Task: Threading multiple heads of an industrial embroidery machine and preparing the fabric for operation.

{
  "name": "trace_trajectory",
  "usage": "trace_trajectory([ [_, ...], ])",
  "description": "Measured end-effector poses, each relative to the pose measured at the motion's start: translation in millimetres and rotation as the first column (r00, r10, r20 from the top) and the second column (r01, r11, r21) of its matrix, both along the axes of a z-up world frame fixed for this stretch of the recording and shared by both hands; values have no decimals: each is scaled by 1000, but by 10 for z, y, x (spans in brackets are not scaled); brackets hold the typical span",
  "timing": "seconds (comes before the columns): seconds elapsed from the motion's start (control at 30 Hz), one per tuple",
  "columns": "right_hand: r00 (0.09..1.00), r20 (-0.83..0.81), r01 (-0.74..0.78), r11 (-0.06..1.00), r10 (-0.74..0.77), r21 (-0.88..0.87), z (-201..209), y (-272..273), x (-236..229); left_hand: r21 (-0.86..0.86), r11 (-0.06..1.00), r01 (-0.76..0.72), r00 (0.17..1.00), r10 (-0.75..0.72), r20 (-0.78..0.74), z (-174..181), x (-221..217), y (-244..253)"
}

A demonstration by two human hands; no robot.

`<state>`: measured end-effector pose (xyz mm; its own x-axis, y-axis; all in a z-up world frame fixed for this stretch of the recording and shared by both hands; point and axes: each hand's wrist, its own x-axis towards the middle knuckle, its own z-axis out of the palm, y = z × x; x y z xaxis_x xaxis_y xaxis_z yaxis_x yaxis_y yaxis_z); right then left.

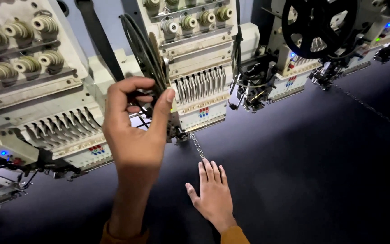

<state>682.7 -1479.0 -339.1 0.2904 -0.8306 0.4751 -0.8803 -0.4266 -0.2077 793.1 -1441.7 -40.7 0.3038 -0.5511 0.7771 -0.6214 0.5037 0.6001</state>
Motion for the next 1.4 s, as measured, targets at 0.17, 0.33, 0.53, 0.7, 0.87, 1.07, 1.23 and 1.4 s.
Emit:
trace_trajectory([
  [0.17, 1000, 3, -6, 1000, 6, 29, 11, 22, 34, -57, 998, 16, 999, -19, -45, 79, 31, -57],
  [0.33, 1000, 8, -28, 998, 27, 56, 57, -5, 71, -45, 998, 51, 997, -53, -47, 89, 100, 41],
  [0.53, 1000, -4, -31, 998, 30, -46, -9, 108, 180, 196, 959, -205, 973, 221, -63, -1092, 527, 474],
  [0.7, 998, -5, -68, 997, 67, -43, -102, 475, 614, 294, 782, -550, 793, 377, 479, -3413, 1212, 1043],
  [0.87, 992, -58, -114, 988, 108, -108, -135, 959, 1280, 326, 703, -632, 693, 325, 643, -3526, 1663, 1572],
  [1.07, 969, -83, -231, 973, 231, 5, -116, 1681, 2358, 292, 612, -735, 621, 434, 652, -3179, 2632, 2484],
  [1.23, 939, -87, -337, 941, 332, -45, -46, 2328, 3356, 303, 516, -801, 560, 466, 685, -3125, 3605, 3208],
  [1.4, 898, -117, -423, 905, 425, 42, -84, 2916, 4352, 377, 379, -845, 527, 475, 704, -3218, 4614, 3778],
])
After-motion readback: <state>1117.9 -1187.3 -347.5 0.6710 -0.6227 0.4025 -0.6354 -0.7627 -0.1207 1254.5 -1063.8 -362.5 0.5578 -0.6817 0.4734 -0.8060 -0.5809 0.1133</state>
